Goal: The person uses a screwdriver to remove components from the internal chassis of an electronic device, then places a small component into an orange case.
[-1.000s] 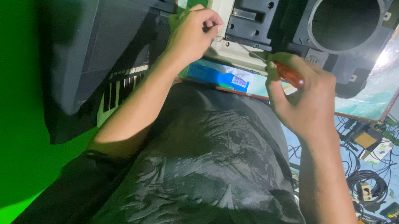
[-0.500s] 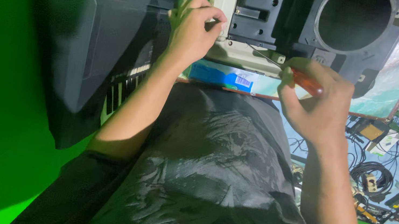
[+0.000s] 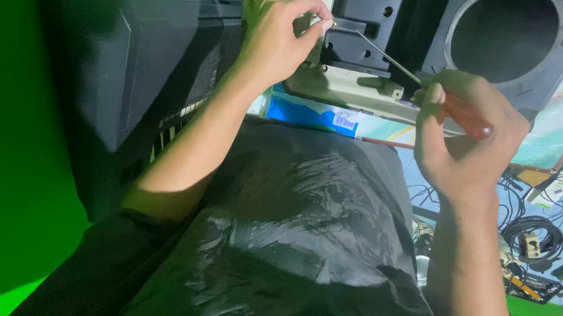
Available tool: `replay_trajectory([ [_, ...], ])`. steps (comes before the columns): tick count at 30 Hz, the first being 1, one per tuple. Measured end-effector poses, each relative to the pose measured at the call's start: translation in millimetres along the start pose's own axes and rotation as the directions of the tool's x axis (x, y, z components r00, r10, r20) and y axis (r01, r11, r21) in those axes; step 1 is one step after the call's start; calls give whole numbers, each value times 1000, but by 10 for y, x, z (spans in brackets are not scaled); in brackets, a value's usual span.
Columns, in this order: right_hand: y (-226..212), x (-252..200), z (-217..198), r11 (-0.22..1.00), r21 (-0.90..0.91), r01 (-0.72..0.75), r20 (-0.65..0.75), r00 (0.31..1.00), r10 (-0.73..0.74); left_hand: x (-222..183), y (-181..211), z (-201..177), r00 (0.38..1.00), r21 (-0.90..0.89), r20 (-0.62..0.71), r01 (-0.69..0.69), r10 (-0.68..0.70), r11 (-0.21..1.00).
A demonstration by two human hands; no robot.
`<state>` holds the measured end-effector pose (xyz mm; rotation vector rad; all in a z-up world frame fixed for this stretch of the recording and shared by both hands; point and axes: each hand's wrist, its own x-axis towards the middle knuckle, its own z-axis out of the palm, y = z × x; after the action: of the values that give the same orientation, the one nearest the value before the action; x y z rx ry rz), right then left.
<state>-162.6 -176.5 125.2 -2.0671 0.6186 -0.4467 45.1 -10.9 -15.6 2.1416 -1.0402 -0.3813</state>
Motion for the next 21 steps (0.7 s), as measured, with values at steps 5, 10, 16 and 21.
replay_trajectory([
  [5, 24, 81, 13, 999, -29, -20, 27, 999, 21, 74, -48, 16, 1000, -21, 9, -8, 8, 1000],
  [10, 36, 138, 25, 994, -69, 83, 57, 995, -80, 42, -94, 27, 1000, -17, 4, 10, -10, 1000],
  [16, 139, 54, 29, 994, -82, 72, 122, 991, -62, -17, -147, 27, 998, -36, 42, 38, -36, 999],
  [21, 175, -57, 29, 992, -106, 65, 128, 990, -51, -84, -127, 34, 999, -9, 45, 23, -23, 1000],
])
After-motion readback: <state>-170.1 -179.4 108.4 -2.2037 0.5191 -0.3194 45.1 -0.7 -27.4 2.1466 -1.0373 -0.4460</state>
